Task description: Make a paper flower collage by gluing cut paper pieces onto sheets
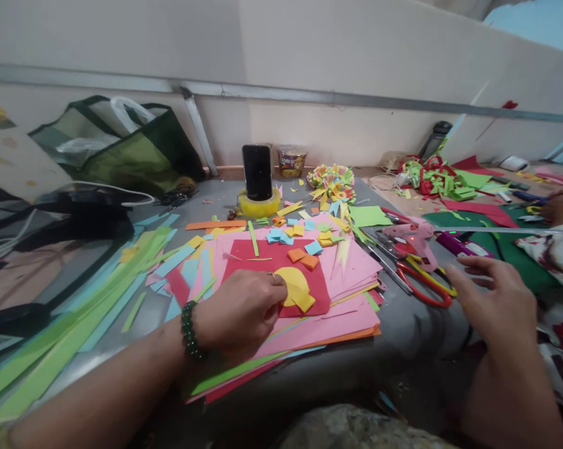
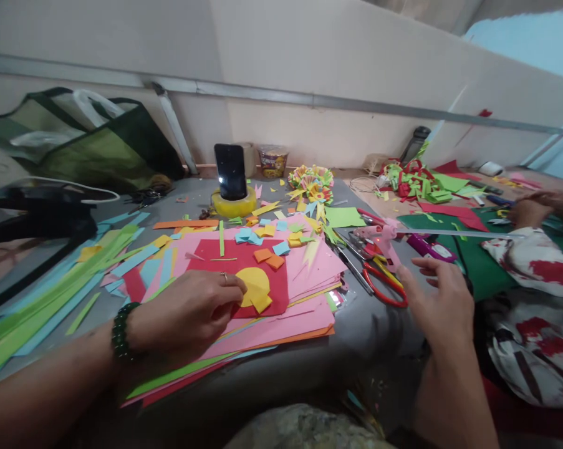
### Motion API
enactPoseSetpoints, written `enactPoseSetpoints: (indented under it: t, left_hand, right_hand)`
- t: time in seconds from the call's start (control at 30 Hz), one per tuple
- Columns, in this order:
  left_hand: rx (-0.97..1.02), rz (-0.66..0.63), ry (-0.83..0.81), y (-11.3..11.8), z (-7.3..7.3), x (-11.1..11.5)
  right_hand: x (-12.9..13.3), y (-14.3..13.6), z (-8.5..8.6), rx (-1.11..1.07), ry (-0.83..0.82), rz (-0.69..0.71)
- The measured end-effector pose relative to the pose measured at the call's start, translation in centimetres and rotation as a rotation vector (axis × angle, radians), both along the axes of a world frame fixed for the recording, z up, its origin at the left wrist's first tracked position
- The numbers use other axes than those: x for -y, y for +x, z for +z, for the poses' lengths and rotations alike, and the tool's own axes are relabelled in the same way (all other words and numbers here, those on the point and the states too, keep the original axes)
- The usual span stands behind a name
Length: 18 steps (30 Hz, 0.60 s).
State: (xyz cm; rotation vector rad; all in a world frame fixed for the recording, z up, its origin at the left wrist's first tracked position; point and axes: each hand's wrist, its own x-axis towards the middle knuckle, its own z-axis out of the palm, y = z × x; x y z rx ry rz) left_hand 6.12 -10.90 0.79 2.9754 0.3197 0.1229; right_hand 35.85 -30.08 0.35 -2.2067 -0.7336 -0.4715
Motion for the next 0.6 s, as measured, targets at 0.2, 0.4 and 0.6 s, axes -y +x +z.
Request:
enactPoseSetpoints:
  t: [0.2, 0.4, 0.6]
  left_hand:
    - [-0.014, -0.002, -0.004, 0.2, 0.3, 0.4]
    - [-0.014, 0.001, -0.011, 0.4, -0.2, 0.5]
    - [0.022, 0.019, -0.022, 0.4, -0.5, 0.5]
  right_hand:
    - [-2.3, 1.7, -0.1, -0.155, -0.400, 0.075]
    - [-4.3, 2.5, 1.0, -0.184, -0.520, -0.013]
    - [-5.2, 4.3, 0.9, -0.200, -0.514, 0.043]
